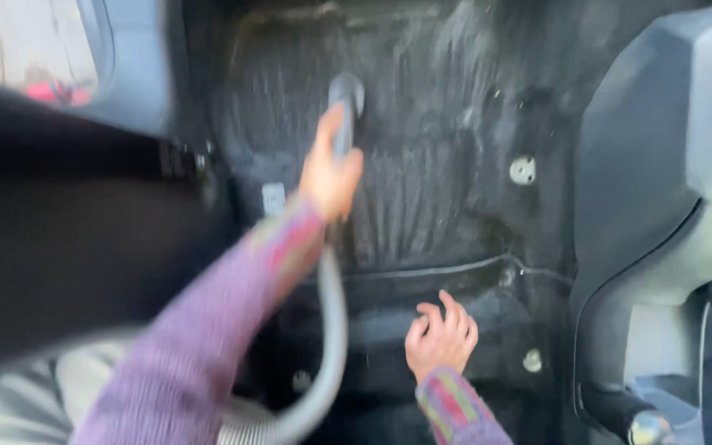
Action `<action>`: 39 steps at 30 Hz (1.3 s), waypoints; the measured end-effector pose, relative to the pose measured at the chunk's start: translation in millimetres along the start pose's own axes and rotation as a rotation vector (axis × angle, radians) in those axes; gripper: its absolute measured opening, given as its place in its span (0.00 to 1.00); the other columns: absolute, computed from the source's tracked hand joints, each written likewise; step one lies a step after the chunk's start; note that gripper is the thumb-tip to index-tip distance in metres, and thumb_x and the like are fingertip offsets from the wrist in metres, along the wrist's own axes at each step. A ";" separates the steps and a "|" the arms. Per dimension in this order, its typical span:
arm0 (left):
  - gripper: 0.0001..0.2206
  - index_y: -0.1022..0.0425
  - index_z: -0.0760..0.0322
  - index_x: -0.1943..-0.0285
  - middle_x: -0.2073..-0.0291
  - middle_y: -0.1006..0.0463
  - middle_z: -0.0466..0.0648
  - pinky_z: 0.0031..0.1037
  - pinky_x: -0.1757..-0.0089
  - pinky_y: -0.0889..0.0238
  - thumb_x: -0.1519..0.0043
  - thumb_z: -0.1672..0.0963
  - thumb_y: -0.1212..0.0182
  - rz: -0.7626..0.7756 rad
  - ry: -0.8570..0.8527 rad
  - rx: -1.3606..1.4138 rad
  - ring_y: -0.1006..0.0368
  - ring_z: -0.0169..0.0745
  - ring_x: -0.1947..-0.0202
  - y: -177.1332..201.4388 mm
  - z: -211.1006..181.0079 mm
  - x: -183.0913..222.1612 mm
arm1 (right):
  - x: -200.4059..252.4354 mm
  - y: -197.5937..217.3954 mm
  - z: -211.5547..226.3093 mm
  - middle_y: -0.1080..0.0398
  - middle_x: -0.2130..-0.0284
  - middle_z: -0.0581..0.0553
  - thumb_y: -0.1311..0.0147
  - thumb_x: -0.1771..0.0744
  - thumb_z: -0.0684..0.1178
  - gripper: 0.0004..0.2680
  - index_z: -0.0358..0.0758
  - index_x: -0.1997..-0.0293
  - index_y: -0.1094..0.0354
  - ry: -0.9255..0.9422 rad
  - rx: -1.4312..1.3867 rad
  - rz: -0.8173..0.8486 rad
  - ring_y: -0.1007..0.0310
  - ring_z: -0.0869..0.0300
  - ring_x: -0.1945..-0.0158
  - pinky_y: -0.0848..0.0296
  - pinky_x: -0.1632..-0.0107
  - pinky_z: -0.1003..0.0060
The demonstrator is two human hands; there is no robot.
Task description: Vacuuming the floor carpet of a vehicle interior.
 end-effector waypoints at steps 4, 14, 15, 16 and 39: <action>0.35 0.50 0.38 0.24 0.69 0.20 0.60 0.39 0.76 0.26 0.42 0.57 0.46 -0.035 0.079 -0.002 0.26 0.45 0.80 -8.7 -27.7 -66.2 | 5.3 2.2 -0.6 0.29 0.46 0.46 0.47 0.38 0.45 0.06 0.49 0.64 0.25 0.005 0.009 0.005 0.32 0.51 0.40 0.41 0.36 0.49; 0.27 0.44 0.48 0.28 0.77 0.26 0.57 0.38 0.85 0.37 0.39 0.59 0.46 -0.045 -0.037 0.130 0.33 0.45 0.89 -16.8 -3.7 -35.2 | 5.0 8.2 4.0 0.29 0.44 0.46 0.47 0.37 0.45 0.06 0.48 0.61 0.25 0.028 0.002 -0.009 0.33 0.51 0.39 0.41 0.35 0.50; 0.29 0.45 0.47 0.28 0.78 0.25 0.55 0.36 0.85 0.35 0.40 0.59 0.45 -0.076 -0.017 0.127 0.31 0.42 0.89 -17.2 -12.1 -49.8 | 9.6 9.2 2.5 0.28 0.45 0.45 0.47 0.38 0.45 0.06 0.48 0.62 0.25 0.019 -0.002 0.006 0.32 0.51 0.39 0.41 0.35 0.50; 0.30 0.46 0.45 0.28 0.78 0.24 0.53 0.35 0.84 0.32 0.41 0.59 0.43 -0.109 -0.015 0.128 0.30 0.39 0.88 -17.3 -27.6 -71.5 | 4.5 6.6 1.7 0.28 0.46 0.45 0.47 0.38 0.45 0.05 0.49 0.63 0.25 0.015 -0.007 0.002 0.32 0.51 0.40 0.41 0.35 0.50; 0.30 0.49 0.39 0.27 0.69 0.19 0.60 0.38 0.82 0.30 0.39 0.59 0.46 -0.006 0.069 0.018 0.26 0.47 0.84 -21.7 -16.7 -53.5 | 5.8 4.9 0.3 0.29 0.45 0.46 0.47 0.38 0.45 0.06 0.48 0.63 0.26 0.004 -0.009 -0.004 0.32 0.51 0.40 0.41 0.36 0.50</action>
Point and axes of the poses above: each hand's wrist, its own x-axis away from the middle knuckle, its own y-axis out of the back of the hand, z = x × y, the point moved 6 cm from there along -x, towards the middle knuckle
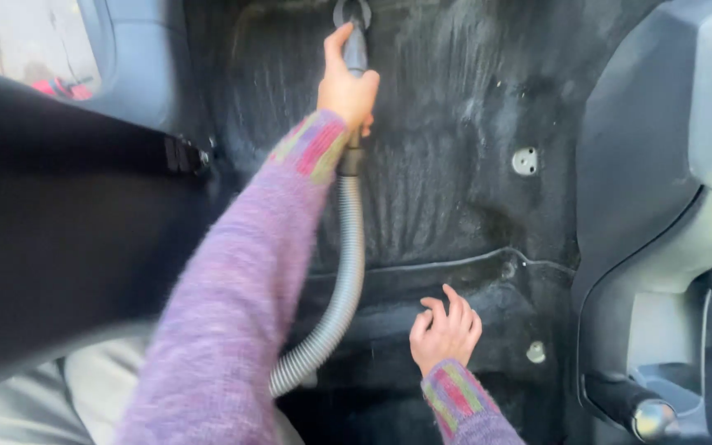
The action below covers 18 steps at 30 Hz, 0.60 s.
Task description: Vacuuming the floor carpet of a vehicle interior.
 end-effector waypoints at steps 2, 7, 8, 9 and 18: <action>0.32 0.50 0.38 0.27 0.69 0.19 0.59 0.35 0.81 0.28 0.40 0.59 0.44 -0.032 -0.051 0.024 0.26 0.43 0.83 -8.0 4.7 -0.6 | -5.4 -3.2 -2.9 0.29 0.46 0.46 0.47 0.39 0.45 0.06 0.49 0.64 0.26 -0.013 0.007 -0.023 0.32 0.51 0.40 0.40 0.36 0.50; 0.40 0.58 0.39 0.21 0.68 0.18 0.60 0.35 0.75 0.28 0.41 0.55 0.38 0.168 0.050 -0.047 0.23 0.50 0.80 0.2 64.1 109.2 | -3.3 -1.6 -0.1 0.29 0.47 0.45 0.46 0.39 0.45 0.06 0.48 0.64 0.26 0.019 -0.028 -0.057 0.31 0.50 0.41 0.39 0.37 0.49; 0.40 0.58 0.39 0.21 0.68 0.18 0.60 0.35 0.75 0.28 0.41 0.55 0.38 0.164 0.038 -0.054 0.23 0.50 0.80 1.5 71.3 107.9 | -7.4 -0.8 -4.9 0.29 0.47 0.45 0.46 0.39 0.45 0.06 0.48 0.64 0.26 0.019 -0.037 -0.067 0.31 0.50 0.41 0.39 0.37 0.49; 0.42 0.59 0.44 0.21 0.60 0.22 0.62 0.36 0.66 0.28 0.41 0.54 0.34 0.145 -0.107 -0.162 0.20 0.50 0.73 11.7 74.1 111.9 | -4.6 1.2 -3.1 0.29 0.47 0.45 0.46 0.39 0.45 0.05 0.47 0.63 0.26 0.026 -0.022 -0.103 0.32 0.49 0.41 0.39 0.36 0.50; 0.11 0.24 0.62 0.44 0.51 0.19 0.49 0.29 0.46 0.28 0.34 0.62 0.40 -0.043 -1.033 -0.200 0.20 0.44 0.48 206.6 -111.9 331.2 | -29.1 -23.0 -27.0 0.27 0.47 0.41 0.46 0.34 0.51 0.08 0.44 0.54 0.25 -0.142 -0.166 -0.270 0.31 0.45 0.41 0.35 0.39 0.48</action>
Point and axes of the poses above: each hand's wrist, its own x-axis away from the middle knuckle, its own y-axis out of the back of the hand, z = x × y, the point moved 6 cm from there along -x, towards the middle knuckle
